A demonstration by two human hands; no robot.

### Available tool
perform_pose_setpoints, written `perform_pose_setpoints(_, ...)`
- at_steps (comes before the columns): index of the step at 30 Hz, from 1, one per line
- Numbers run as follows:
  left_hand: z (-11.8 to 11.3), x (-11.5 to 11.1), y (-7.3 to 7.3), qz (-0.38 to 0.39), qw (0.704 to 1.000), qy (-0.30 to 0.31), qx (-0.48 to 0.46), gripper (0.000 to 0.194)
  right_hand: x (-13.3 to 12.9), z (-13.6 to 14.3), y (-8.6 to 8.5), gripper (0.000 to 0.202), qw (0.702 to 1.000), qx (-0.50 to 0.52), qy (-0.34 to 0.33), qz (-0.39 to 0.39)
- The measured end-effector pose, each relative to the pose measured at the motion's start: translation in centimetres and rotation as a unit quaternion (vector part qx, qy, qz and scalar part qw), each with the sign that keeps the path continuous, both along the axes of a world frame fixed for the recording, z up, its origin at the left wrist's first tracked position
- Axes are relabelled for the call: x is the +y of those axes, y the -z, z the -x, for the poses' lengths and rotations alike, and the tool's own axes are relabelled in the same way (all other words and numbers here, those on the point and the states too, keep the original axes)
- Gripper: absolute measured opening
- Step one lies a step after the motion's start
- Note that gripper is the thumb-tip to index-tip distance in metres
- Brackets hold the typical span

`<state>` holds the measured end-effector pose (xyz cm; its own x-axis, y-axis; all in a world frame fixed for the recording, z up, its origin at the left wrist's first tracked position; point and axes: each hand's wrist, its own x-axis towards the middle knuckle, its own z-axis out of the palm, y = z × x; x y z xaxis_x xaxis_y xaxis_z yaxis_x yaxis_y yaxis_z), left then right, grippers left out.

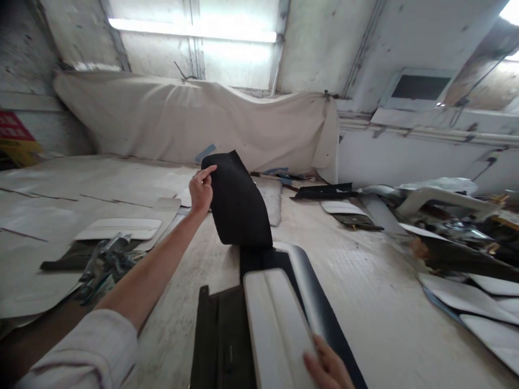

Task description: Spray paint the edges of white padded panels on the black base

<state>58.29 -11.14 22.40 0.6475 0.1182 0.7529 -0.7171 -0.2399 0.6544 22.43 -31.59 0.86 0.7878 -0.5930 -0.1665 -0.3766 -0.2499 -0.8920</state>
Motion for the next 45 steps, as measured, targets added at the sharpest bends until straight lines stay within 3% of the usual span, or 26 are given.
perform_pose_setpoints(3,0.1,-1.2,-1.2,-0.033,0.997,-0.033,-0.061,0.037,1.4,-2.7,2.2,0.06,0.99,-0.025,-0.108,-0.083)
perform_pose_setpoints(5,0.1,-2.1,-1.9,-0.034,0.995,-0.041,-0.08,0.036,1.3,-4.2,2.8,0.058,0.983,-0.052,-0.133,-0.111)
perform_pose_setpoints(10,-0.1,-3.8,-2.9,-0.007,0.995,-0.049,-0.084,0.036,-1.8,-7.5,3.3,0.047,0.983,-0.084,-0.072,-0.146)
perform_pose_setpoints(17,-0.6,-5.3,-1.4,0.016,0.996,-0.058,-0.071,0.036,-6.6,-11.3,5.0,0.034,0.984,-0.126,-0.07,-0.106)
perform_pose_setpoints(22,-0.1,-5.9,-1.0,-0.004,0.996,-0.064,-0.069,0.035,-8.2,-12.1,6.3,0.031,0.988,-0.118,-0.057,-0.083)
perform_pose_setpoints(31,0.0,-6.2,-0.5,-0.003,0.996,-0.078,-0.049,0.036,-9.3,-11.7,8.6,0.028,0.996,-0.081,-0.044,0.013)
perform_pose_setpoints(37,-0.2,-6.6,0.1,0.001,0.996,-0.084,-0.037,0.036,-9.2,-12.0,9.3,0.045,0.994,-0.044,-0.008,0.104)
perform_pose_setpoints(42,-0.4,-6.5,0.3,-0.007,0.996,-0.078,-0.039,0.035,-8.5,-11.5,8.5,0.046,0.981,-0.035,-0.003,0.19)
perform_pose_setpoints(45,-0.4,-6.2,0.4,-0.003,0.996,-0.072,-0.043,0.035,-7.1,-11.4,6.9,0.043,0.95,-0.004,0.008,0.312)
